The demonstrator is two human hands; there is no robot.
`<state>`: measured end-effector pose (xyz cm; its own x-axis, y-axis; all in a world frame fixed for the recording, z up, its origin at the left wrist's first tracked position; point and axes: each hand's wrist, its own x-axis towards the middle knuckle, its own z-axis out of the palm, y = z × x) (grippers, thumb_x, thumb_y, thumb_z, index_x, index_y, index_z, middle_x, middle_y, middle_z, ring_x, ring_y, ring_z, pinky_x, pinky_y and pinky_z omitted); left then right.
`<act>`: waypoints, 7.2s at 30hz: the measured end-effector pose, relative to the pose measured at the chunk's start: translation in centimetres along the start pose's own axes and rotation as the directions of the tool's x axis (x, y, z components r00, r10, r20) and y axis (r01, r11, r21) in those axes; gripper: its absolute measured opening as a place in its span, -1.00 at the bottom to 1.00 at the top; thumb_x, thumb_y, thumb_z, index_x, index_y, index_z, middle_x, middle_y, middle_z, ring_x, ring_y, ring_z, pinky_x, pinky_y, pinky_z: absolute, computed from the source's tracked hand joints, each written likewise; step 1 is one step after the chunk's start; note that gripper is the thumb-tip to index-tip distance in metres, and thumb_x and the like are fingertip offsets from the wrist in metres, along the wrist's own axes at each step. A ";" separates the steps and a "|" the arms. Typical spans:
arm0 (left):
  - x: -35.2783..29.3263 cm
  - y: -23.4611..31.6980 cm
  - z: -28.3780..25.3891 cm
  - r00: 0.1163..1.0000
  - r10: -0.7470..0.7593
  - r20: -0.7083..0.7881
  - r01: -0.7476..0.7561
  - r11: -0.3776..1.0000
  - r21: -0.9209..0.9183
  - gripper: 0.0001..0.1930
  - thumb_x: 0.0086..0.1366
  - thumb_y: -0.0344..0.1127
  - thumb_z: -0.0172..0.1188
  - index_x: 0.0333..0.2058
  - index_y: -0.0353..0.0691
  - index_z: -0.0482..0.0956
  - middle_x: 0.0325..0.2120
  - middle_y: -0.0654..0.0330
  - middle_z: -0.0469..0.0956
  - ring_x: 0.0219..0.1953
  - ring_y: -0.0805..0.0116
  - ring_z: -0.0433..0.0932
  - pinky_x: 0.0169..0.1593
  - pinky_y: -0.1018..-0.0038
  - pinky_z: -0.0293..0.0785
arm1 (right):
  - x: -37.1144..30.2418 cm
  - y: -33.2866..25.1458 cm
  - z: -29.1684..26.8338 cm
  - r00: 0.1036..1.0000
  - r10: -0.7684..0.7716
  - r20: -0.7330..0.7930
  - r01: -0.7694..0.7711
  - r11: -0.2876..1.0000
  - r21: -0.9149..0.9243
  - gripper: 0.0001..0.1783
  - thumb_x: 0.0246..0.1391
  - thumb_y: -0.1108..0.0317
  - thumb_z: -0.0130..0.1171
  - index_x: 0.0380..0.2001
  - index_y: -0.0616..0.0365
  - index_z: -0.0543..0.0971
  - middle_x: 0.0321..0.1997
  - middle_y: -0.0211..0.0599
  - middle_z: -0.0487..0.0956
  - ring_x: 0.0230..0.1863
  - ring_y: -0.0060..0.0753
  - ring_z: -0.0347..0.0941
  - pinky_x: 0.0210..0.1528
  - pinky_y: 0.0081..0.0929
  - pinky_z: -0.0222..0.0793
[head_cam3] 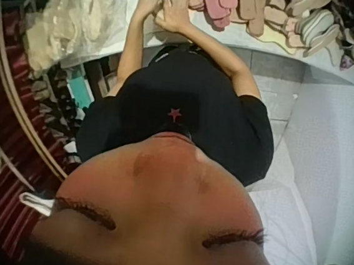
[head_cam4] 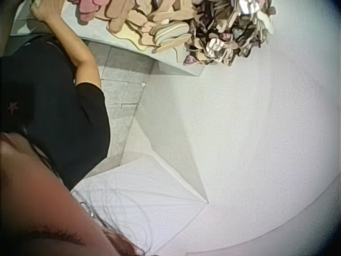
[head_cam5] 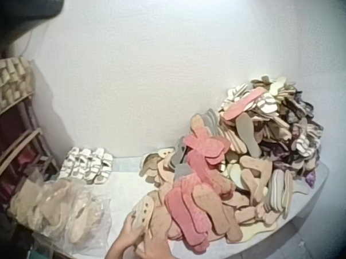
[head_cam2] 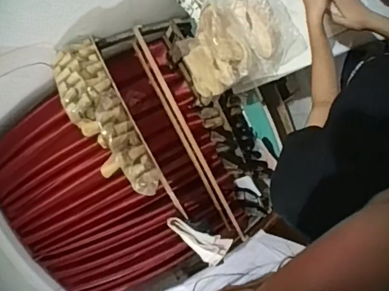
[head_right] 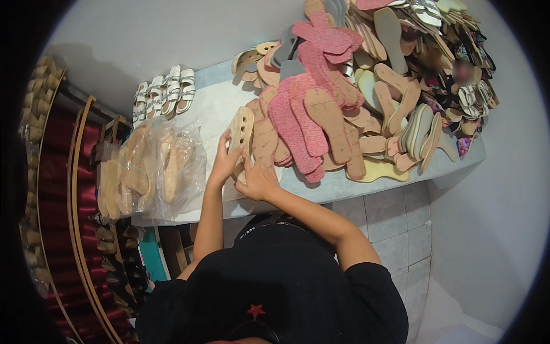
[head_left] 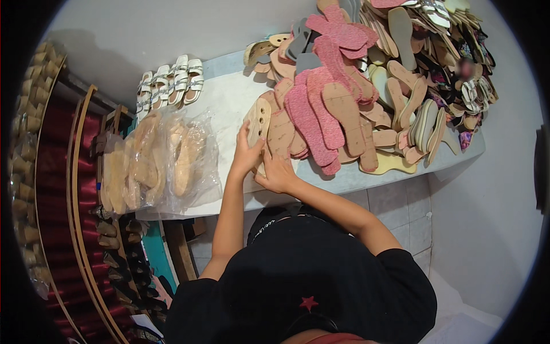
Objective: Sorting and arranging finished white sandals and pink insoles on a work table.
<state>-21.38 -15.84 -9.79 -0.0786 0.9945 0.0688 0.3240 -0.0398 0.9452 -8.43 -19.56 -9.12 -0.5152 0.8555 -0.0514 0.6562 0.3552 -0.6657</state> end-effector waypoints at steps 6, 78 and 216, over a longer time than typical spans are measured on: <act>-3.1 0.0 -1.4 0.999 -0.035 0.040 0.030 0.993 0.112 -0.50 0.05 -0.25 0.08 -0.02 -0.25 0.21 -0.04 -0.04 0.16 0.06 0.13 0.10 0.10 0.39 0.02 | 0.7 -0.1 6.4 0.994 0.088 0.063 -0.066 0.955 -0.288 -0.22 -0.29 0.03 0.06 -0.01 0.30 0.14 -0.32 0.09 0.33 -0.30 -0.06 0.27 -0.33 -0.24 0.23; 13.0 21.4 37.6 0.867 0.257 0.427 -0.042 0.892 -0.451 -0.74 0.14 -0.40 0.00 -0.17 -0.30 0.31 -0.20 0.19 0.37 -0.12 0.44 0.32 -0.05 0.54 0.23 | -3.1 48.2 -53.0 0.161 0.049 -0.986 -0.285 0.959 0.001 -0.35 -0.36 0.12 0.23 -0.14 0.23 0.36 -0.19 0.08 0.36 -0.14 0.01 0.27 -0.07 -0.30 0.18; -8.2 0.9 0.5 0.980 -0.104 -0.172 -0.061 0.663 -0.746 -0.43 0.10 -0.45 -0.02 0.09 -0.25 -0.03 -0.03 0.12 0.19 0.00 0.40 0.19 0.05 0.52 0.10 | 7.7 0.8 -3.7 0.995 0.076 0.071 -0.055 -0.198 0.979 -0.46 0.01 -0.05 -0.27 -0.10 0.15 0.28 -0.21 -0.24 0.41 -0.19 -0.35 0.35 -0.12 -0.42 0.28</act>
<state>-20.01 -23.94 -9.66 -0.2725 0.9619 0.0242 -0.4839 -0.1587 0.8606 -9.79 -11.33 -7.33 -0.5017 0.8511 -0.1548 -0.6411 -0.4859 -0.5941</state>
